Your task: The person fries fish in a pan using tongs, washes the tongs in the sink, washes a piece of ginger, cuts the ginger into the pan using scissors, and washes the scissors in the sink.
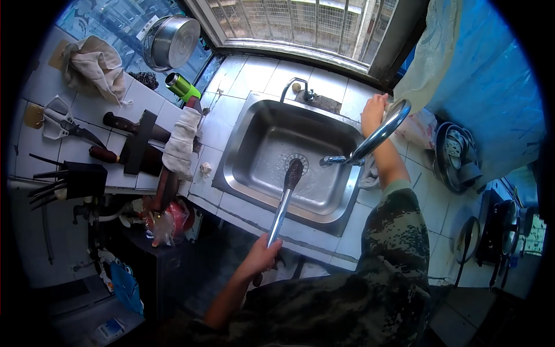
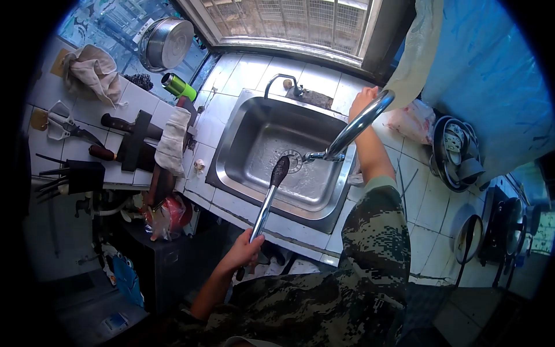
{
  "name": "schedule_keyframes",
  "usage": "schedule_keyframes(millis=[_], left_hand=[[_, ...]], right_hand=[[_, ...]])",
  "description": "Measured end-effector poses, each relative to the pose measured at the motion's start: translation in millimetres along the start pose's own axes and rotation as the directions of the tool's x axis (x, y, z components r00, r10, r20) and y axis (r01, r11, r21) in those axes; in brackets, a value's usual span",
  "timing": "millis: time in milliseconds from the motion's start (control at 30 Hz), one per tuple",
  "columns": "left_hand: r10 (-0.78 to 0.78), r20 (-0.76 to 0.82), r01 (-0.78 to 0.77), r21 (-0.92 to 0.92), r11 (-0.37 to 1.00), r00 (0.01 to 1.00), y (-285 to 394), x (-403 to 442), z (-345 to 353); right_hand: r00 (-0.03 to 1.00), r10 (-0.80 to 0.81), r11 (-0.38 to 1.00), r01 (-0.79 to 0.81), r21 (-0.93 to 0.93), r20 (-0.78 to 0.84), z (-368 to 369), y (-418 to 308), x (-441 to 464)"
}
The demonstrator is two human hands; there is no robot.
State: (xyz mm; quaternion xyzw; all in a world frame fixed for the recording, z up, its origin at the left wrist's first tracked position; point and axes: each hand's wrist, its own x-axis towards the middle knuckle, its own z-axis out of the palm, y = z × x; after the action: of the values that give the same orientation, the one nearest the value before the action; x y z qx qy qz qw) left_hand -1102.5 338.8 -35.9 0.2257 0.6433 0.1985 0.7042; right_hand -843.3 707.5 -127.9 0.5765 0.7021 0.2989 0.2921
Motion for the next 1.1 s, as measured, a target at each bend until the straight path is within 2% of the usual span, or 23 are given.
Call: schedule_keyframes(millis=[33,100,133,167,200,233,267,300,367,433,500,533,633,667,700,767,800,833,900,933,967,1000,1100], left_hand=[[0.007,0.000,-0.007,0.003,1.000,1.000,-3.8,0.8,-0.8],[0.102,-0.124,-0.070,0.234,0.970,0.987,-19.0,10.9,-3.8],[0.112,-0.117,-0.082,0.238,0.968,0.987,-28.0,16.5,-6.5],[0.207,-0.160,-0.125,0.416,0.901,0.965,-37.1,22.7,-10.0],[0.308,-0.183,-0.150,0.581,0.800,0.934,-41.9,24.4,-11.8],[0.320,-0.171,-0.165,0.587,0.793,0.932,-39.3,20.1,-11.1],[0.289,-0.183,-0.120,0.615,0.779,0.940,-32.5,13.4,-9.6],[0.259,-0.194,-0.077,0.643,0.762,0.946,-27.6,6.3,-7.5],[0.276,-0.161,-0.098,0.674,0.732,0.948,-31.1,-4.6,-3.9],[0.345,-0.106,-0.156,0.744,0.650,0.933,-43.9,-15.7,0.1],[0.378,-0.068,-0.195,0.764,0.615,0.923,-53.4,-35.2,3.2],[0.394,-0.058,-0.207,0.776,0.596,0.917,-58.2,-47.5,3.9],[0.394,0.075,-0.274,0.835,0.477,0.916,-77.6,-88.5,-4.6],[0.320,0.058,-0.208,0.865,0.457,0.946,-81.4,-105.1,-4.1],[0.327,0.087,-0.233,0.866,0.443,0.941,-87.6,-116.4,-5.4],[0.270,0.182,-0.259,0.923,0.284,0.945,-107.7,-134.3,-11.4],[0.362,0.245,-0.350,0.899,0.261,0.899,-122.5,-136.1,-13.0],[0.357,0.274,-0.371,0.897,0.239,0.893,-128.8,-139.9,-5.3],[0.242,0.435,-0.476,0.866,0.151,0.868,-137.6,-146.9,19.1],[0.196,0.477,-0.509,0.843,0.172,0.857,-136.5,-155.2,35.3],[0.052,0.498,-0.499,0.867,0.002,0.866,-128.7,-163.8,58.1],[0.015,0.544,-0.542,0.838,-0.057,0.839,-130.6,-165.5,76.9],[-0.062,0.648,-0.650,0.746,-0.145,0.759,-142.8,-169.0,132.5]], right_hand=[[0.989,-0.014,1.000,0.016,0.017,-0.148,5.2,-7.5,-9.1],[0.971,-0.064,0.996,0.075,0.038,-0.230,-8.4,-31.3,-47.2],[0.983,-0.167,0.954,0.179,0.240,-0.071,-18.4,-46.0,-61.7],[0.975,-0.189,0.943,0.213,0.255,-0.115,-9.2,-74.9,-83.5],[0.976,-0.134,0.887,0.196,0.419,-0.173,-11.5,-97.9,-110.2],[0.970,-0.078,0.798,0.200,0.569,-0.231,-14.0,-120.7,-136.8],[0.943,-0.204,0.568,0.332,0.753,-0.263,-63.1,-89.6,-178.6],[0.870,-0.074,0.428,0.469,0.772,-0.487,-81.0,-94.3,-207.7],[0.550,0.007,0.368,0.775,0.514,-0.835,-115.9,-98.3,-249.7],[0.377,-0.044,0.148,0.918,0.367,-0.925,-141.2,-101.6,-271.9],[0.498,-0.580,0.073,0.820,0.568,-0.645,-155.9,-97.7,-296.5],[0.498,-0.334,0.045,0.856,0.514,-0.800,-151.5,-104.6,-307.6],[0.559,-0.344,0.086,0.819,0.567,-0.755,-142.7,-105.3,-356.3],[0.597,-0.302,0.104,0.795,0.597,-0.743,-138.1,-102.5,-375.0],[0.616,-0.297,0.129,0.783,0.608,-0.730,-129.0,-97.6,-392.7],[0.751,-0.191,0.219,0.661,0.718,-0.633,-104.8,-82.8,-432.1],[0.797,-0.145,0.245,0.603,0.760,-0.586,-92.3,-75.2,-454.8],[0.867,-0.222,0.320,0.497,0.807,-0.446,-79.8,-71.5,-477.4],[0.888,-0.100,0.292,0.458,0.840,-0.449,-56.1,-60.7,-529.9],[0.914,-0.078,0.319,0.402,0.858,-0.399,-47.9,-50.2,-556.0],[0.936,-0.052,0.348,0.343,0.873,-0.347,-39.6,-38.6,-581.7],[0.926,0.060,0.335,0.332,0.882,-0.372,-21.0,-35.2,-606.1],[0.941,0.243,0.403,0.123,0.907,-0.235,8.7,-17.9,-677.3]])
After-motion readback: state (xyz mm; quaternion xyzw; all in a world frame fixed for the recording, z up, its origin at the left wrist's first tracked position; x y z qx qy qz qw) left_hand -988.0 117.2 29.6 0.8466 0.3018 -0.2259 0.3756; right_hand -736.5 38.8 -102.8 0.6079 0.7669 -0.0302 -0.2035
